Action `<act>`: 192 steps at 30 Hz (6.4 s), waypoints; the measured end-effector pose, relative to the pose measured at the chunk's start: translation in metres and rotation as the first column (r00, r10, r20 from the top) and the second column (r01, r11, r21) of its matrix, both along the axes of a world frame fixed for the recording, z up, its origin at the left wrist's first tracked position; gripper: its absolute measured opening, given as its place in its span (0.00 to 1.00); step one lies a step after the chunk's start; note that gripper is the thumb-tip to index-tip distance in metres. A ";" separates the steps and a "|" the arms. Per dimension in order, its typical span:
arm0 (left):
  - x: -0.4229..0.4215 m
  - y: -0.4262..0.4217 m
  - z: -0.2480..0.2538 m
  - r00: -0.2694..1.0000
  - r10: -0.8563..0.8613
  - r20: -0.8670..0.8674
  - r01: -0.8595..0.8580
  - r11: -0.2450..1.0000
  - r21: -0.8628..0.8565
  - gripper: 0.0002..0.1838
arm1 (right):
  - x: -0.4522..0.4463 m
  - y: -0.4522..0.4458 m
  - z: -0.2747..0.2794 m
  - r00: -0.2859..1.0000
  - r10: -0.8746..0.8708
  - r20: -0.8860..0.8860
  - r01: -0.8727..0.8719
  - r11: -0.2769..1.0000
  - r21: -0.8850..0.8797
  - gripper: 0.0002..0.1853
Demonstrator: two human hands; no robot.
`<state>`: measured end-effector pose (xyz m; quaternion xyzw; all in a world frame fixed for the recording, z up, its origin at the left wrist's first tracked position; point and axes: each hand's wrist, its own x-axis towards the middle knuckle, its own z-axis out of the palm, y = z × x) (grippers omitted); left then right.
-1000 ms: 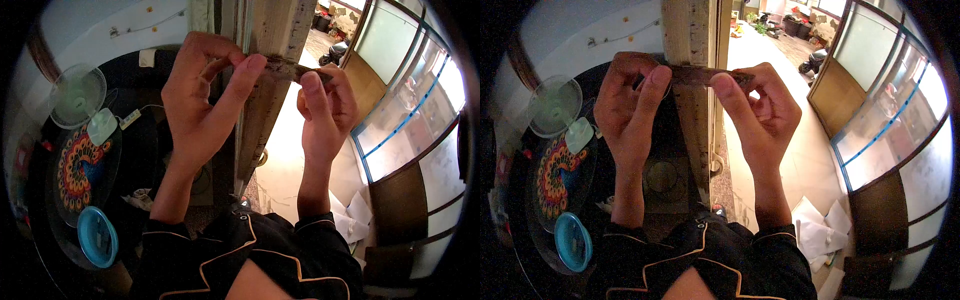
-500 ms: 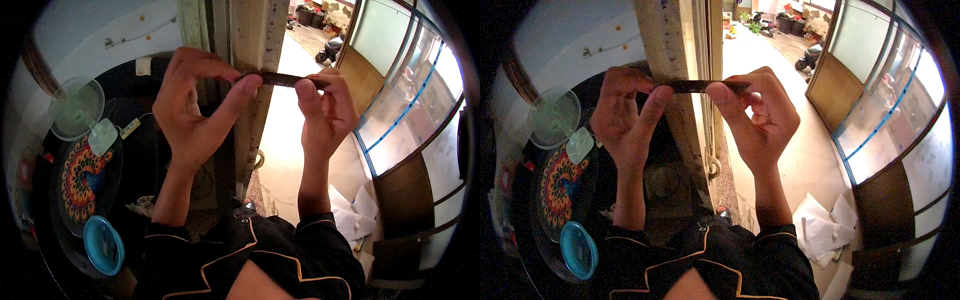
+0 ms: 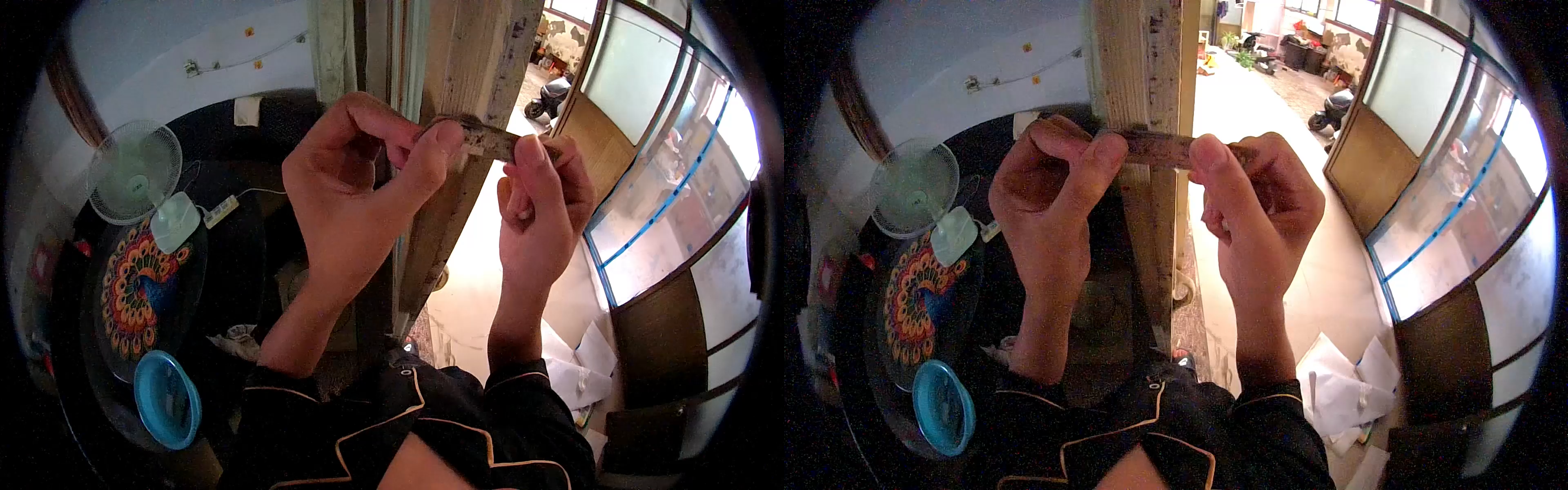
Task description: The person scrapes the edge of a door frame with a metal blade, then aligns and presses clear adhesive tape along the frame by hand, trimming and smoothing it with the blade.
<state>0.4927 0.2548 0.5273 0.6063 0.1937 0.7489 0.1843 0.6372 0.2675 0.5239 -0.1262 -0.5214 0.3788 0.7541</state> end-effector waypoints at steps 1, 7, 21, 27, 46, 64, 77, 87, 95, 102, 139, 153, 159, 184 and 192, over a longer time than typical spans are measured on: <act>0.005 -0.001 0.004 0.999 -0.020 0.050 0.020 1.000 -0.006 0.10 | 0.000 0.002 0.004 1.000 -0.004 0.003 0.004 1.000 0.005 0.14; 0.012 -0.005 0.020 0.997 -0.020 0.080 0.019 1.000 0.003 0.13 | 0.001 0.005 0.021 0.990 0.103 -0.092 -0.102 0.995 0.008 0.15; -0.014 -0.017 0.008 0.929 0.292 -0.226 -0.267 0.954 0.134 0.19 | -0.007 0.006 0.009 0.992 0.029 -0.121 -0.020 0.997 0.072 0.16; -0.009 -0.011 0.016 0.942 0.124 -0.312 -0.141 0.989 -0.032 0.10 | -0.009 0.002 0.008 0.994 0.013 -0.105 -0.005 0.997 0.076 0.15; -0.004 0.000 0.036 0.984 0.062 -0.167 -0.055 0.997 0.046 0.12 | -0.020 0.001 0.045 0.993 -0.035 -0.112 0.042 0.997 0.059 0.09; 0.004 -0.004 0.042 0.996 0.031 -0.089 -0.035 0.998 -0.048 0.12 | -0.021 0.004 0.037 0.986 -0.149 -0.068 0.157 0.980 0.119 0.13; 0.007 0.003 0.046 0.998 0.048 -0.037 -0.048 0.999 -0.010 0.12 | -0.018 0.000 0.048 0.990 -0.016 -0.137 0.031 0.994 0.102 0.13; 0.010 0.002 0.048 0.999 0.027 -0.042 -0.026 0.999 0.021 0.13 | -0.015 0.000 0.043 0.983 0.027 -0.184 -0.026 1.000 0.005 0.13; 0.010 0.011 0.037 0.996 0.023 -0.080 -0.013 0.992 0.125 0.13 | -0.017 0.002 0.045 0.984 -0.030 -0.178 0.037 0.999 0.034 0.15; 0.009 0.016 0.053 0.998 -0.064 0.023 0.060 0.988 0.141 0.13 | -0.023 0.002 0.060 0.990 -0.026 -0.138 0.040 0.994 0.098 0.13; 0.008 0.023 0.104 0.997 -0.081 0.002 0.078 0.962 0.261 0.15 | -0.017 0.019 0.111 0.991 0.056 -0.120 -0.014 0.945 0.326 0.10; 0.003 0.020 0.098 0.998 0.017 -0.055 -0.008 0.986 0.166 0.16 | -0.019 0.014 0.107 0.990 -0.019 -0.141 0.050 0.974 0.221 0.12; 0.012 0.024 0.128 0.998 -0.048 0.044 0.035 0.967 0.251 0.16 | -0.018 0.022 0.137 0.993 0.028 -0.113 0.012 0.943 0.334 0.10; 0.012 0.007 0.091 0.997 -0.065 0.041 0.063 0.997 0.054 0.15 | -0.016 0.005 0.107 0.993 0.021 -0.112 -0.005 0.990 0.142 0.17; 0.012 0.021 0.099 0.998 -0.050 0.033 0.044 0.989 0.144 0.15 | -0.019 0.019 0.111 0.991 -0.094 -0.098 0.119 0.947 0.297 0.12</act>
